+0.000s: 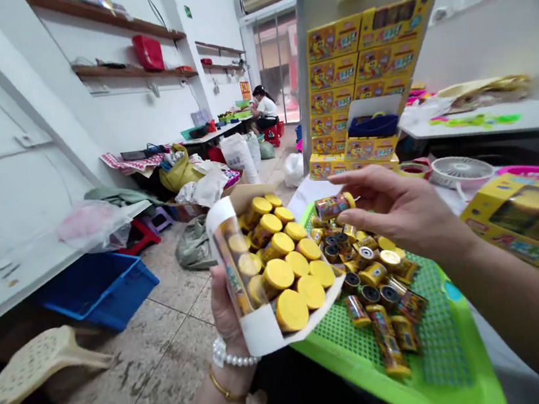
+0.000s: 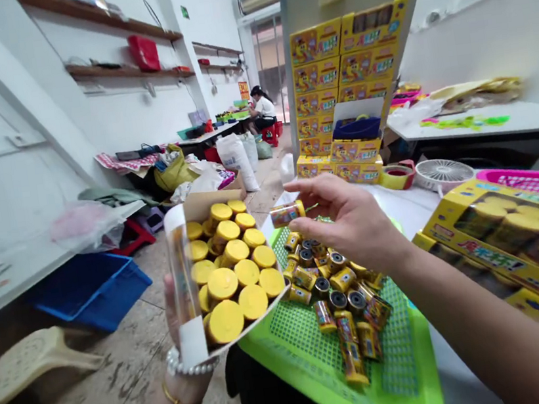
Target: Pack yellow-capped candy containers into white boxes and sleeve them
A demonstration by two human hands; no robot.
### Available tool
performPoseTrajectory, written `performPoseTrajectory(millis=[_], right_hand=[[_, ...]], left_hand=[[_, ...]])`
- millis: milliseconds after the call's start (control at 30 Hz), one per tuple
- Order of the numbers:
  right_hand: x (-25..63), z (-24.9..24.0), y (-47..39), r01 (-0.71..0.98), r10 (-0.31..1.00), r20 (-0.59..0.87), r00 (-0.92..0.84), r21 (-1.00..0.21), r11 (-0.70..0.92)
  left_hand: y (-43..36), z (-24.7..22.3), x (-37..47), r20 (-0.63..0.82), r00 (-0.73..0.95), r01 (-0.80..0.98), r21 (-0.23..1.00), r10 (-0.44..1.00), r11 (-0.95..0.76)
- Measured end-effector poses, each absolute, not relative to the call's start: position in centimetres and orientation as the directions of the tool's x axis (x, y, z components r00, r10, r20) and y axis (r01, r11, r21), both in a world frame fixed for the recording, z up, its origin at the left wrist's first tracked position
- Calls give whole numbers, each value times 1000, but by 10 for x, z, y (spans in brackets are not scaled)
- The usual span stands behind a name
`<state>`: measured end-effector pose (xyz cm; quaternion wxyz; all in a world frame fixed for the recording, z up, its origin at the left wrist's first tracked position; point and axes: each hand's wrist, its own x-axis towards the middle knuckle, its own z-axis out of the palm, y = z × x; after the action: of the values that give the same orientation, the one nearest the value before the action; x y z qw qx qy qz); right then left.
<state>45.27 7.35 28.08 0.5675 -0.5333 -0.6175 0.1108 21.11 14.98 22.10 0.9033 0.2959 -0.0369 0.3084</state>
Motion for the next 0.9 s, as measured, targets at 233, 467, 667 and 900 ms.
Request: performPoseTrajectory(millis=[233, 467, 667, 900], right_hand=[[431, 286, 54, 528, 669, 727, 152, -632, 567], [444, 288, 31, 669, 499, 853, 153, -461, 583], [438, 288, 38, 729, 529, 849, -22, -348, 589], [427, 300, 29, 864, 511, 855, -95, -184, 469]], left_hand=[[134, 211, 237, 91, 848, -484, 535, 522, 693], [129, 199, 249, 119, 840, -482, 613, 530, 626], [123, 198, 248, 105, 751, -570, 602, 652, 559], [109, 210, 242, 148, 780, -562, 592, 608, 577]])
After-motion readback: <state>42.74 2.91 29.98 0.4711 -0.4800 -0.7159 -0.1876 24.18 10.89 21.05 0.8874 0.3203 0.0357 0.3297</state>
